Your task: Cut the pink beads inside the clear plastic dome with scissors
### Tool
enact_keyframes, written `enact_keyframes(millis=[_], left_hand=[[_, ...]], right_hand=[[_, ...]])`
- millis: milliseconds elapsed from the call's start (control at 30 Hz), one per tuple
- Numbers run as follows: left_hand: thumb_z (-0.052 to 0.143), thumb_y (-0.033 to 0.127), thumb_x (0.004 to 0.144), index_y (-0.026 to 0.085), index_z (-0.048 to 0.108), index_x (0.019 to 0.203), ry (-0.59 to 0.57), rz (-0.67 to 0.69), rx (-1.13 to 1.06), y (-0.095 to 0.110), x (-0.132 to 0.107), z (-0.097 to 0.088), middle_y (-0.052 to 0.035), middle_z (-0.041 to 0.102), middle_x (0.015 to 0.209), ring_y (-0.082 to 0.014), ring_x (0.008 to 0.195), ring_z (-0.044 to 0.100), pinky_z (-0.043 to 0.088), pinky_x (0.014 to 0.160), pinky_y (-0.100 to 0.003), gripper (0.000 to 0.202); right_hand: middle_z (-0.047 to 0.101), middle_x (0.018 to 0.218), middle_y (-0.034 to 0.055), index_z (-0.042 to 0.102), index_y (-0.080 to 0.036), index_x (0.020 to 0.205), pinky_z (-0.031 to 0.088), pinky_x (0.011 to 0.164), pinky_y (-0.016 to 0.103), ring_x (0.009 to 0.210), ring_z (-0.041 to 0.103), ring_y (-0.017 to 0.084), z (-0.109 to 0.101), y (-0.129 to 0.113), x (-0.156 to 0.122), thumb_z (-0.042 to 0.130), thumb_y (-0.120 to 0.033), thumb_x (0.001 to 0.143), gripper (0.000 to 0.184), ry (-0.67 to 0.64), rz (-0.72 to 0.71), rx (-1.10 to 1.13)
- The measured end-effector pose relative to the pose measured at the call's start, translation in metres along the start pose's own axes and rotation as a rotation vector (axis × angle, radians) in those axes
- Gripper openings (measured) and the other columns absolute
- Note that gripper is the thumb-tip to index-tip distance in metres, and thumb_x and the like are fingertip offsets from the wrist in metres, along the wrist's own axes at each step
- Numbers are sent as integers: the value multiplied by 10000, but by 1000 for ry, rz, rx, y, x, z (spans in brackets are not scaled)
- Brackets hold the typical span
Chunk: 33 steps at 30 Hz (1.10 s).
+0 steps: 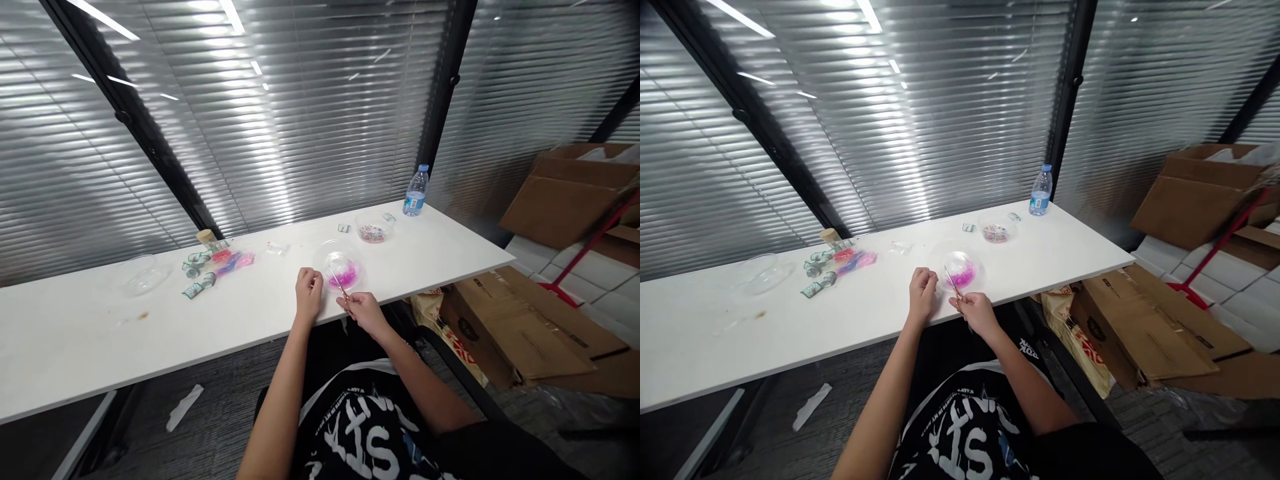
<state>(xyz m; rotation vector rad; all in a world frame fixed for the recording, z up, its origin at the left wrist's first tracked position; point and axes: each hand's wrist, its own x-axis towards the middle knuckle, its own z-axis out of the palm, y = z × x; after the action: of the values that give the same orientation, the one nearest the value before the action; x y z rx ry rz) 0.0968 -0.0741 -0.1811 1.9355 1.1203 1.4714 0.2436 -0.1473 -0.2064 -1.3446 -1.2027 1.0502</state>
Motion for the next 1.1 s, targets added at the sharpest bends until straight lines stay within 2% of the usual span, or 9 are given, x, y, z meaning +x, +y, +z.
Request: enact_keyframes(millis=[267, 433, 600, 733, 833, 1000, 1100], left_hand=[[481, 154, 830, 189, 481, 651, 67, 24, 25, -3, -2, 0, -24, 473, 789, -153, 737, 482, 420, 676, -284, 182], [499, 120, 790, 187, 476, 651, 168, 9, 45, -6, -3, 0, -8, 446, 768, -139, 693, 456, 395, 641, -274, 156], [484, 136, 821, 187, 479, 658, 226, -15, 53, -9, -2, -1, -12, 456, 767, -146, 706, 469, 401, 656, -281, 171], [480, 157, 836, 187, 478, 653, 234, -36, 48, -9, -2, -2, -14, 463, 766, -149, 713, 475, 405, 667, -284, 185], [483, 168, 831, 184, 480, 645, 228, -43, 37, -10, -2, -2, -15, 468, 764, -146, 709, 477, 410, 671, -281, 186], [482, 193, 838, 178, 482, 637, 223, -62, 25, -9, -2, -3, -20, 473, 769, -145, 722, 487, 416, 678, -275, 202], [471, 198, 855, 179, 486, 644, 224, -82, 24, -6, -2, -3, -17, 461, 763, -145, 724, 481, 414, 689, -277, 212]], right_hand=[[428, 427, -38, 492, -179, 535, 251, 443, 244, 411, 331, 87, 4, -1, 13, 666, -603, 733, 499, -17, -21, -2], [437, 422, -40, 446, -186, 506, 270, 469, 238, 430, 351, 89, 11, -9, 29, 680, -551, 737, 491, -58, -61, -24], [444, 425, -43, 413, -196, 504, 272, 465, 239, 425, 367, 93, 19, -21, 39, 693, -505, 725, 472, -26, -128, -44], [522, 500, -15, 531, -179, 581, 338, 500, 237, 485, 452, 115, 23, -35, 43, 629, -440, 769, 336, 42, -224, 7], [619, 609, 23, 626, -161, 642, 394, 570, 238, 588, 540, 140, 30, -47, 51, 588, -361, 772, 242, 18, -295, -83], [616, 544, 20, 629, -157, 569, 382, 539, 239, 528, 545, 139, 40, -55, 65, 568, -288, 734, 219, -37, -259, -125], [637, 574, 26, 635, -156, 593, 390, 553, 238, 563, 568, 148, 31, -57, 66, 576, -321, 738, 228, 16, -253, -107]])
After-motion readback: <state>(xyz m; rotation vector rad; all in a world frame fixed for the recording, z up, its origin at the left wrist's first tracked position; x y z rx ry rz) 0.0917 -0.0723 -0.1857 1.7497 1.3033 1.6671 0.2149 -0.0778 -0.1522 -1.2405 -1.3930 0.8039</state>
